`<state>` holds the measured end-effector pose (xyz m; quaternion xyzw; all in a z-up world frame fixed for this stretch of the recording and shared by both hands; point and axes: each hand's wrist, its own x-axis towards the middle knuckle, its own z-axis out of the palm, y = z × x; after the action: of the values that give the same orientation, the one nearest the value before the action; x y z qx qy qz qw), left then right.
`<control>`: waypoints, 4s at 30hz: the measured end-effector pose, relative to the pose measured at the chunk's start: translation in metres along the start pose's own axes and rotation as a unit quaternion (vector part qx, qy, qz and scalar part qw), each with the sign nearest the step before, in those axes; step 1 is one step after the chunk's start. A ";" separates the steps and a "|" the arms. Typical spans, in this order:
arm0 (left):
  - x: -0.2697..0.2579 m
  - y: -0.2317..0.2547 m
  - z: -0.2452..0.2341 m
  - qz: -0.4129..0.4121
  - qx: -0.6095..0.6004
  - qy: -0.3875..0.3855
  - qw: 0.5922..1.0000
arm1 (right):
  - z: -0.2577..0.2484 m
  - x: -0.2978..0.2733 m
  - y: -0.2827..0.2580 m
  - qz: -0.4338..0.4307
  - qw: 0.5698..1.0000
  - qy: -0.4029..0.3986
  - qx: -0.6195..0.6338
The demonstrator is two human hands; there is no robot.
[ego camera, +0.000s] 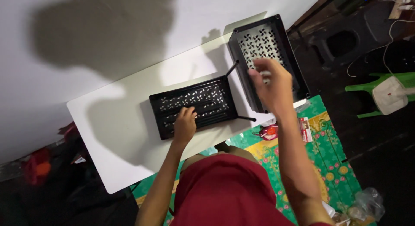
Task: The person attaches four black legs to a perforated black plastic tray on a white table, then lifts and shakes the tray to settle the contents. The tray is placed back on the table and briefly lifted again.
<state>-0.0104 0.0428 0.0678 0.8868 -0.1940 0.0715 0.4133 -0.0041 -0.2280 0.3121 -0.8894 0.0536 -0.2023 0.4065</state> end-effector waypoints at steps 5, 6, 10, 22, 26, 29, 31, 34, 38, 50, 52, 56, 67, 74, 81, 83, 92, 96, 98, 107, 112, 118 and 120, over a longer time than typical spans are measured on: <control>0.012 0.039 -0.028 -0.162 -0.248 -0.062 0.953 | 0.022 -0.079 -0.037 0.117 0.977 -0.001 0.178; 0.012 0.047 -0.031 -0.161 -0.269 -0.069 0.947 | 0.038 -0.090 -0.037 0.168 0.964 -0.022 0.206; -0.001 0.070 -0.038 -0.004 -0.271 -0.128 0.954 | 0.100 -0.120 -0.011 0.216 0.923 -0.062 0.314; -0.028 -0.059 -0.087 0.049 0.255 -0.444 0.857 | 0.117 -0.204 0.064 0.315 0.908 0.020 0.277; -0.048 -0.087 -0.106 0.058 0.235 -0.457 0.856 | 0.116 -0.210 0.064 0.352 0.912 0.079 0.197; -0.060 -0.087 -0.108 0.058 0.219 -0.445 0.866 | 0.110 -0.203 0.071 0.307 0.932 0.094 0.169; -0.064 -0.080 -0.103 0.056 0.237 -0.465 0.852 | 0.108 -0.193 0.077 0.278 0.946 0.085 0.142; -0.073 -0.071 -0.097 0.076 0.229 -0.434 0.868 | 0.112 -0.160 0.089 0.236 0.956 0.059 0.165; -0.097 -0.073 -0.081 0.133 0.180 -0.354 0.908 | 0.118 -0.124 0.098 0.242 0.919 0.028 0.310; -0.083 -0.047 0.033 0.089 -0.084 -0.250 0.961 | 0.136 -0.188 0.061 0.271 0.935 0.071 0.218; -0.075 -0.037 0.038 0.052 -0.116 -0.267 0.955 | 0.134 -0.203 0.050 0.254 0.942 0.075 0.205; -0.061 -0.017 0.053 0.051 -0.125 -0.245 0.960 | 0.133 -0.208 0.044 0.236 0.956 0.096 0.149; -0.048 0.014 0.069 0.026 -0.170 -0.172 0.970 | 0.111 -0.193 0.036 0.153 0.984 0.057 0.068; -0.046 0.021 0.085 0.007 -0.168 -0.140 0.976 | 0.102 -0.181 0.044 0.087 0.994 0.023 0.063; -0.051 0.018 0.098 0.092 -0.098 -0.096 0.986 | 0.100 -0.173 0.053 0.022 0.998 -0.019 0.056; -0.052 0.019 0.097 0.090 -0.076 -0.104 0.988 | 0.097 -0.176 0.056 0.019 0.997 -0.049 0.056; -0.061 0.007 0.120 0.062 -0.007 -0.069 0.996 | 0.069 -0.149 0.047 -0.026 0.985 -0.148 0.083; -0.096 0.003 0.140 0.061 0.041 0.011 0.997 | 0.056 -0.154 0.038 -0.067 0.979 -0.165 0.102; -0.084 0.001 0.146 0.047 0.049 0.031 0.997 | 0.060 -0.149 0.037 -0.080 0.983 -0.164 0.001; -0.081 0.009 0.140 0.030 0.029 0.006 0.999 | 0.063 -0.157 0.047 -0.072 0.984 -0.159 0.027; -0.080 0.014 0.138 0.021 0.027 0.025 0.999 | 0.054 -0.148 0.046 -0.058 0.970 -0.207 0.113; -0.076 0.025 0.136 0.004 0.013 -0.006 1.000 | 0.060 -0.154 0.049 -0.021 0.982 -0.180 0.057; -0.071 0.033 0.130 0.008 0.005 -0.009 1.000 | 0.061 -0.154 0.052 -0.027 0.982 -0.176 0.061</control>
<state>-0.0934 -0.0551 -0.0136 0.8880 -0.2041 0.0677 0.4065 -0.1168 -0.1798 0.1890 -0.8858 -0.0553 -0.0560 0.4573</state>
